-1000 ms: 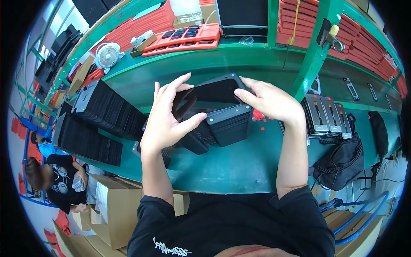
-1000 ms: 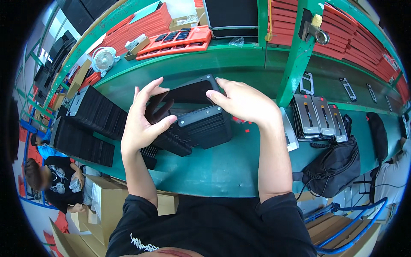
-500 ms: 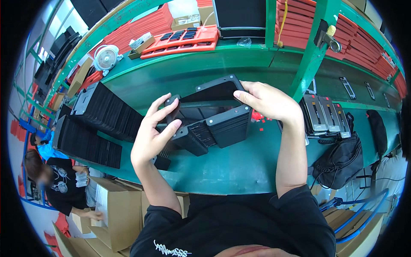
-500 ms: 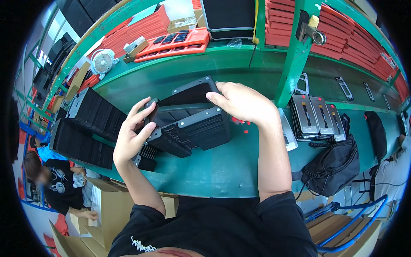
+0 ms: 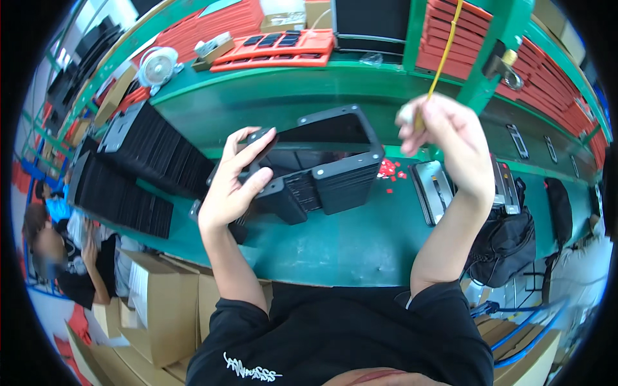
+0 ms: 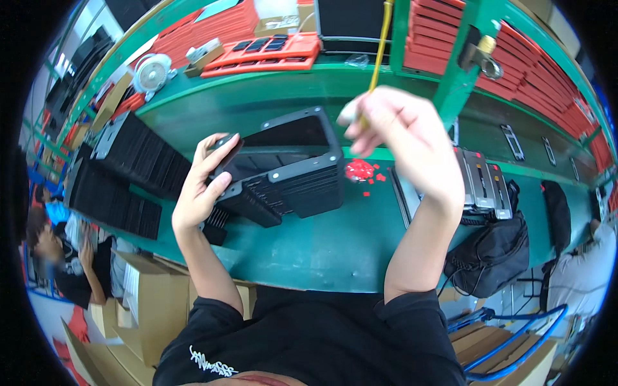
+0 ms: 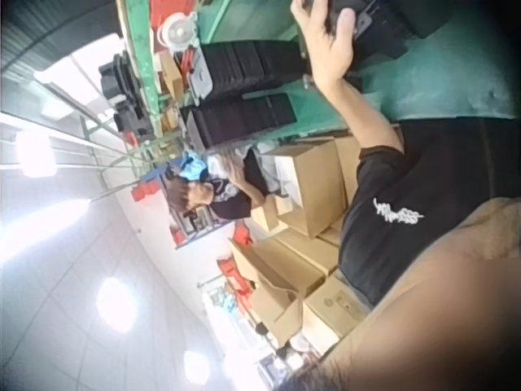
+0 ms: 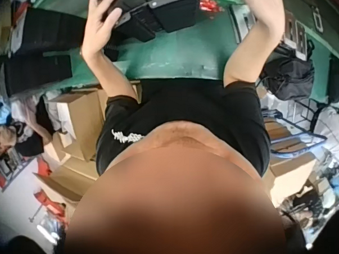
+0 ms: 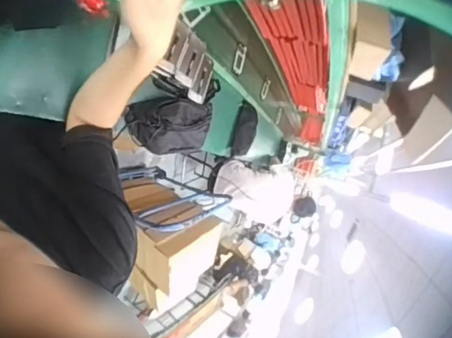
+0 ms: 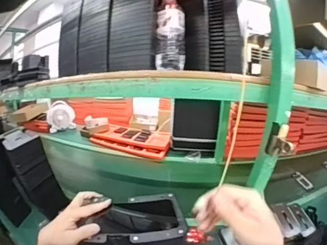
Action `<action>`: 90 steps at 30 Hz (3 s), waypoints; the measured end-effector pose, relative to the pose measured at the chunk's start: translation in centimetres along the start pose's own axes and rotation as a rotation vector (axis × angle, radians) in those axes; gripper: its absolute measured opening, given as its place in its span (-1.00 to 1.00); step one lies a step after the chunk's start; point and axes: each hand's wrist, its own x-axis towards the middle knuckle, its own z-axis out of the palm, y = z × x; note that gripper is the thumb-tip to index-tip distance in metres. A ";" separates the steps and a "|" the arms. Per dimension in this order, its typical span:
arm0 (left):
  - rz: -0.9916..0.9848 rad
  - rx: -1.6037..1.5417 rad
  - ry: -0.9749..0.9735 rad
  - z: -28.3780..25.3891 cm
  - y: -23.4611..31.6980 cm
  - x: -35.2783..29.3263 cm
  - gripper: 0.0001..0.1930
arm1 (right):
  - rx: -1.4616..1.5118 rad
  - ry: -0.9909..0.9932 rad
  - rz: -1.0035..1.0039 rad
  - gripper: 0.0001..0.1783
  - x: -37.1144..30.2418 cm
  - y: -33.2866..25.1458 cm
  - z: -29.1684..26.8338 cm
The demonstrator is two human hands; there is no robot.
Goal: Assembling electronic devices by fitting components into housings and scanning barcodes for tracking.
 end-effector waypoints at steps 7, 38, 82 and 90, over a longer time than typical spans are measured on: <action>0.102 -0.046 0.087 1.6 -0.2 0.0 -0.02 | 0.124 -0.932 -0.251 -0.68 0.7 2.0 7.4; -0.288 0.193 0.766 -1.8 -4.7 -5.4 -0.42 | 0.040 0.135 -0.421 -0.59 0.2 0.7 5.3; 0.388 0.045 0.147 4.5 8.1 7.9 -0.69 | -0.501 -0.265 -0.369 -0.86 2.1 2.5 5.0; 0.454 -0.092 0.203 4.9 8.9 7.0 -0.80 | -0.657 -0.318 -0.386 -0.85 1.0 2.1 6.9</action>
